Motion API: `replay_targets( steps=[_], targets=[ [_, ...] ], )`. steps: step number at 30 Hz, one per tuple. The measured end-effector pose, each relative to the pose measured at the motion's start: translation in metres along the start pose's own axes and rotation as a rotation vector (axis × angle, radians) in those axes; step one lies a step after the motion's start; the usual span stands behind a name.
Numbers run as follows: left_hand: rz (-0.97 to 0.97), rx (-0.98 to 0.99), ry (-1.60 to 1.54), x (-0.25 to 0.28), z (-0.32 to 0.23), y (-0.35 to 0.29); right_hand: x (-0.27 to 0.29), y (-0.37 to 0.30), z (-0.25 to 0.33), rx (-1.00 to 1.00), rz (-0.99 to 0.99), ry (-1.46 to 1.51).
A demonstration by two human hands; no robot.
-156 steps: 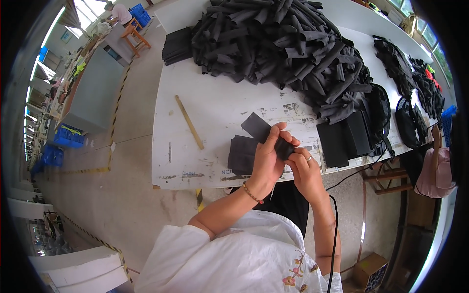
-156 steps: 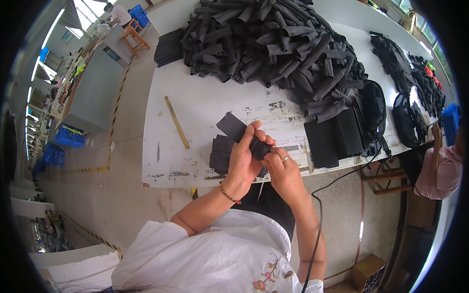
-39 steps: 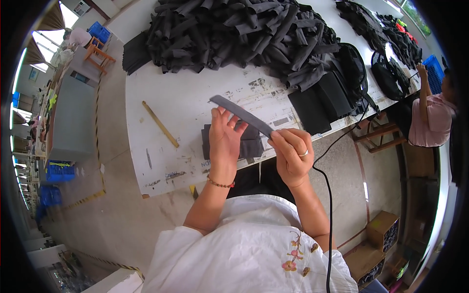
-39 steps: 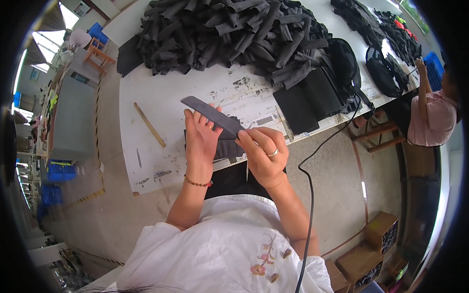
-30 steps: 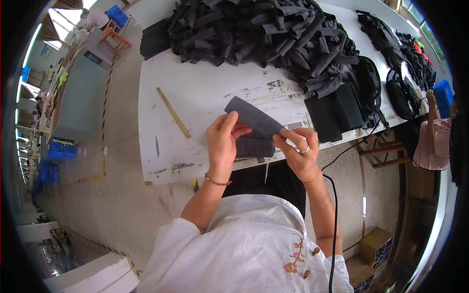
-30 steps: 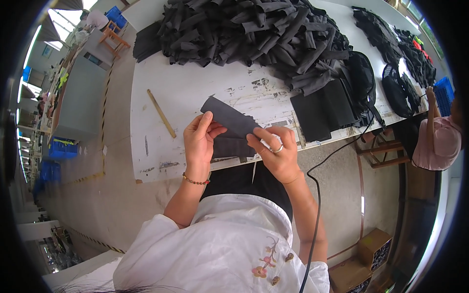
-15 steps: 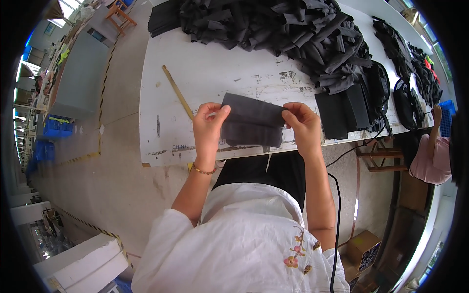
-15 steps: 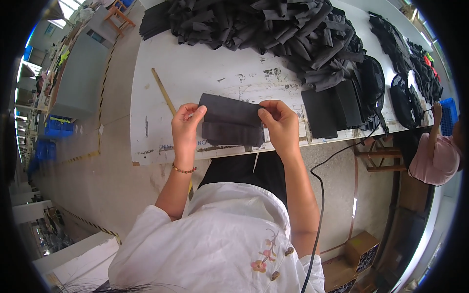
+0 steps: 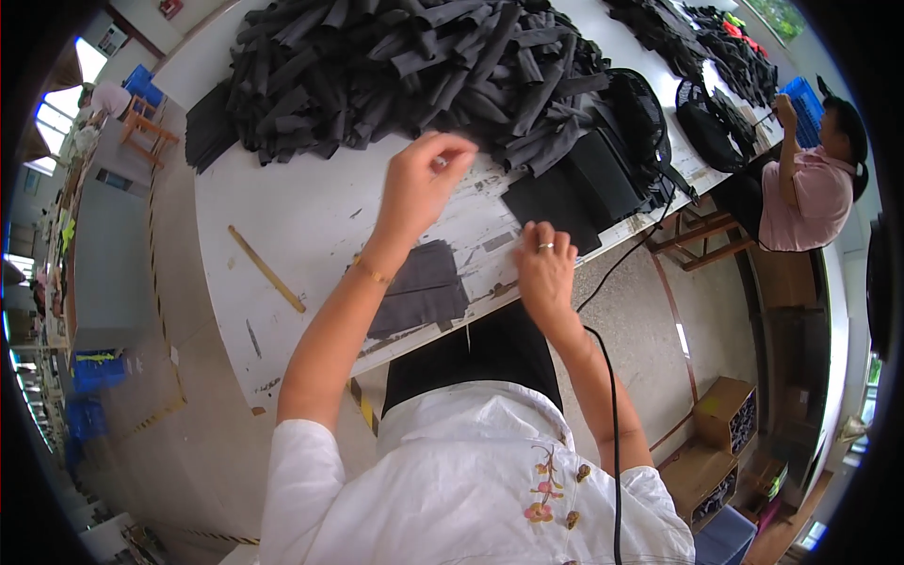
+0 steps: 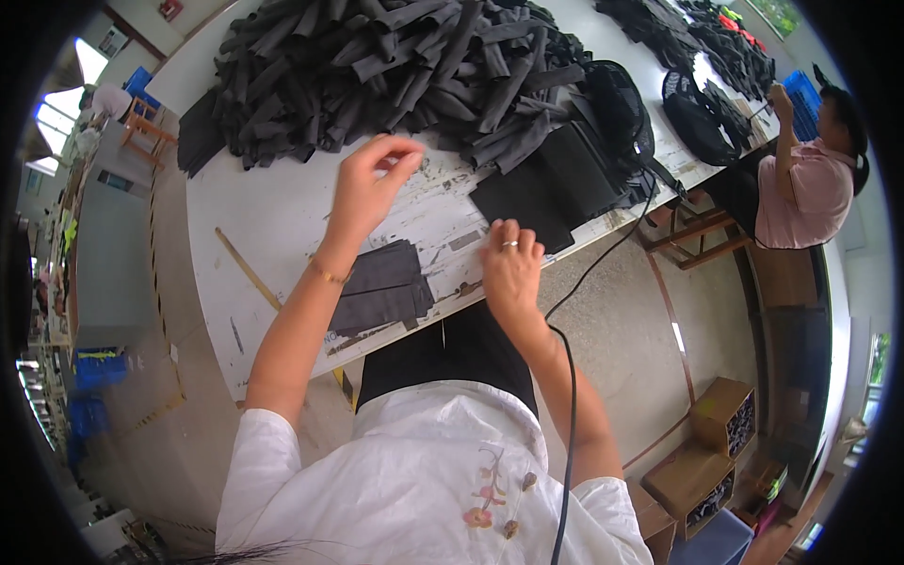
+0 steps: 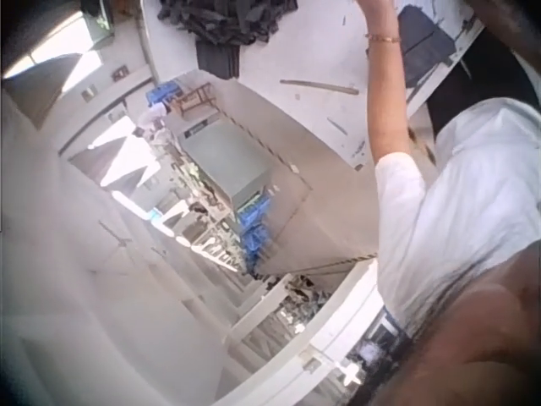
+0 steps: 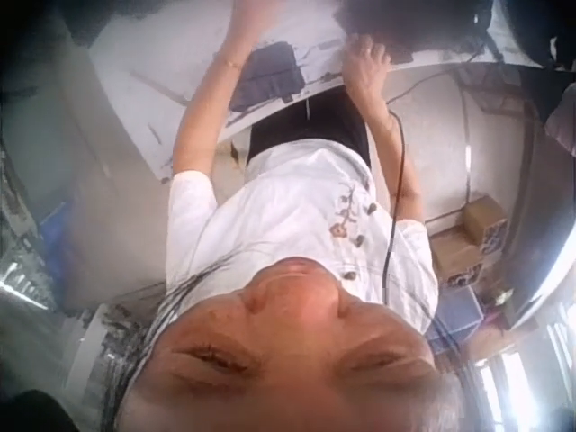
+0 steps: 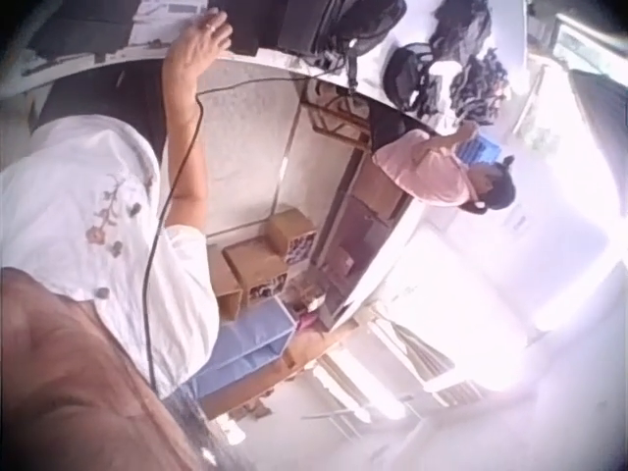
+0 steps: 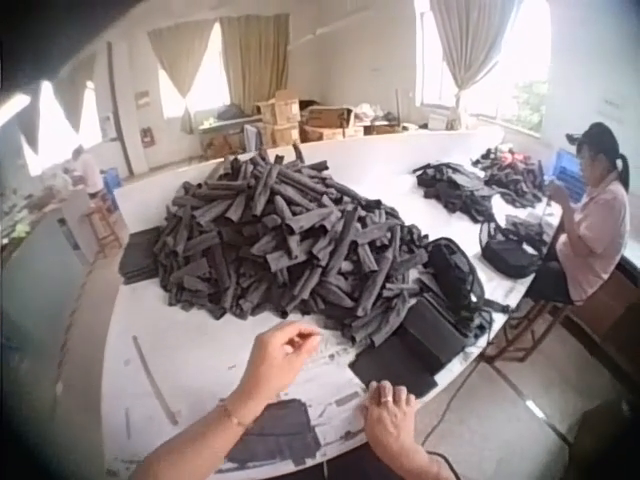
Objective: Manually peeling and separating layers from small grey foam strips at a production workstation.
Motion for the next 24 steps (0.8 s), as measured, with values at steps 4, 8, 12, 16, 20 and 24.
replay_targets(
  steps=[4,8,12,16,20,24],
  targets=[
    [0.192,0.036,0.112,-0.091,0.071,0.061,0.014,-0.034,0.031,0.164,0.044,0.230],
    [0.236,0.118,0.341,-0.119,0.124,0.066,0.025,-0.047,0.022,0.232,0.028,0.382],
    [0.307,0.144,0.423,-0.132,0.130,0.059,0.019,-0.059,0.022,0.378,0.038,0.314],
    [0.211,0.078,0.505,-0.095,0.121,0.044,0.024,-0.053,0.009,0.420,0.058,0.538],
    [0.235,0.684,-0.043,-0.033,0.137,0.001,0.051,-0.022,-0.014,0.180,-0.183,0.709],
    [-0.061,0.752,-0.551,0.010,0.112,-0.044,0.056,0.002,-0.022,-0.163,-0.172,1.137]
  ],
)
Point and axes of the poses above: each hand's wrist, its own y-axis towards the middle knuckle, its own x-axis out of the back of the hand, z = x × y, the point moved 9 cm from there along y, towards the middle knuckle, and after that the axes turned 10 degrees about -y, right-handed, at the moved point
